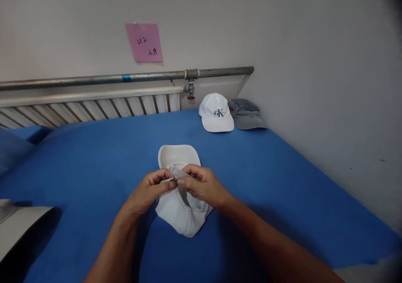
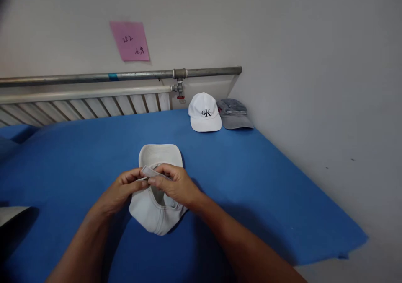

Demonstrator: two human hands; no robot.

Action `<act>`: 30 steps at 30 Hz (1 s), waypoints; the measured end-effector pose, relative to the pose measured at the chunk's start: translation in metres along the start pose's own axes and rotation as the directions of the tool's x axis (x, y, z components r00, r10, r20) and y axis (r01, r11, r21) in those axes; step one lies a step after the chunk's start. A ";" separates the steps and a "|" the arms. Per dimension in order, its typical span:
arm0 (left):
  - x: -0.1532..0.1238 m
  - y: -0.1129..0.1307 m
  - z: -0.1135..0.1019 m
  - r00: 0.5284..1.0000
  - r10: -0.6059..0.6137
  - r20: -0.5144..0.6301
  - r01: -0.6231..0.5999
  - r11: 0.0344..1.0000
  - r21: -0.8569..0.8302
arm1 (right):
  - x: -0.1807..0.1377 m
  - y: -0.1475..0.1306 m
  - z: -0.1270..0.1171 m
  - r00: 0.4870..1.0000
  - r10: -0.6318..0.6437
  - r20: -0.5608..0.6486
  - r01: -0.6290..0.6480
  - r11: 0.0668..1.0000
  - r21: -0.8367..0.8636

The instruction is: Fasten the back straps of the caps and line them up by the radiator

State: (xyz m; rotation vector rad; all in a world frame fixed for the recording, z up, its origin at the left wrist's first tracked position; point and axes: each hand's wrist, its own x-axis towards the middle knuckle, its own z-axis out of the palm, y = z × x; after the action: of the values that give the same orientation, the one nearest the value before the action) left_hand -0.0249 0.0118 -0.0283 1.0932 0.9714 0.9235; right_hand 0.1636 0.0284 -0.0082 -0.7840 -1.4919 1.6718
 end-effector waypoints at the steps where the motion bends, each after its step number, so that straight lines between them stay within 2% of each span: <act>1: -0.001 0.000 0.001 1.000 -0.004 0.001 0.004 1.000 -0.015 | 0.000 0.000 0.001 1.000 -0.025 0.007 0.025 1.000 -0.013; 4: -0.003 0.002 0.003 1.000 -0.004 -0.012 0.004 0.999 -0.051 | -0.001 0.000 0.002 0.999 -0.037 0.010 0.037 0.999 -0.024; 8: -0.004 0.006 0.002 0.998 0.043 -0.055 -0.048 0.994 -0.101 | -0.001 -0.004 -0.005 1.000 0.014 -0.028 -0.014 1.000 0.018; 13: -0.002 0.006 -0.002 0.997 0.035 -0.062 -0.044 0.987 -0.155 | -0.001 -0.008 -0.010 0.975 0.194 0.105 -0.206 0.972 0.110; 16: -0.002 0.005 -0.003 0.998 0.023 -0.060 -0.032 0.987 -0.158 | 0.000 -0.007 -0.010 0.952 0.252 0.174 -0.278 0.949 0.148; 24: -0.002 0.005 -0.002 0.999 0.019 -0.037 -0.026 0.983 -0.184 | 0.002 -0.002 -0.013 0.937 0.289 0.195 -0.323 0.930 0.173; 30: -0.002 0.003 -0.004 1.000 -0.010 -0.020 0.006 0.986 -0.164 | 0.002 0.001 -0.014 0.920 0.284 0.269 -0.337 0.925 0.177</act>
State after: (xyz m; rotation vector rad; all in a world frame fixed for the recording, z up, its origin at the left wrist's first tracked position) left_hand -0.0301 0.0115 -0.0261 0.9415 0.8998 0.9921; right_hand 0.1744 0.0378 -0.0106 -0.7489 -1.3552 2.1980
